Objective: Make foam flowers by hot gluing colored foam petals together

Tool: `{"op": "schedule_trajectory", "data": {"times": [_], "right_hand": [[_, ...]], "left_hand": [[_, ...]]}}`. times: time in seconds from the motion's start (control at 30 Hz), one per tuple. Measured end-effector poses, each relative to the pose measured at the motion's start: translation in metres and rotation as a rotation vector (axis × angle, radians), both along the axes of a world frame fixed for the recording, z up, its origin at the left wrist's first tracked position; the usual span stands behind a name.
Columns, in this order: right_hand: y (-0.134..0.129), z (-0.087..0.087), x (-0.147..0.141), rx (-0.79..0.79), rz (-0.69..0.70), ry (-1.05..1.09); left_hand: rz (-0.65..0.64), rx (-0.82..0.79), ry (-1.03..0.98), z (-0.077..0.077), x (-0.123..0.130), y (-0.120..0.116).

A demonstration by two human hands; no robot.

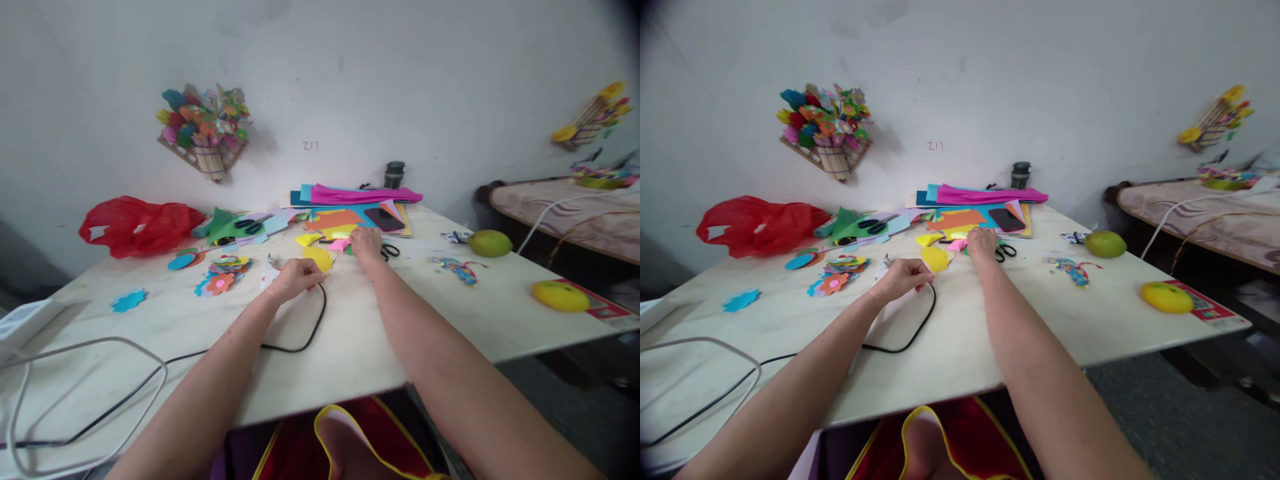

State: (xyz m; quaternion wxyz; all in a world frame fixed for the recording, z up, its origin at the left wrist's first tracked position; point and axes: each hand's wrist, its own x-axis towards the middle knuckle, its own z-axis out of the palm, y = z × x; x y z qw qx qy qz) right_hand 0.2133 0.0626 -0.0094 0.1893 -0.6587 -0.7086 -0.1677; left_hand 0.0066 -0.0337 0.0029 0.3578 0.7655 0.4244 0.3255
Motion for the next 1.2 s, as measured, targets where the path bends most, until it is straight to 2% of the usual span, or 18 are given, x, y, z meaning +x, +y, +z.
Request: {"op": "schedule_trajectory", "data": {"times": [0.33, 0.83, 1.03, 1.2], "right_hand": [[-0.003, 0.007, 0.007, -0.091, 0.094, 0.051], [0.005, -0.003, 0.012, -0.071, 0.243, 0.169], [0.000, -0.002, 0.003, -0.049, 0.203, 0.207], [0.001, -0.001, 0.000, -0.092, 0.187, 0.141]], "left_hand": [[0.035, -0.007, -0.054, 0.002, -0.005, 0.001], [0.073, -0.013, -0.011, 0.004, -0.004, -0.001], [0.062, 0.004, 0.015, 0.005, -0.003, -0.003], [0.065, 0.017, 0.035, 0.005, -0.002, -0.005]]}}
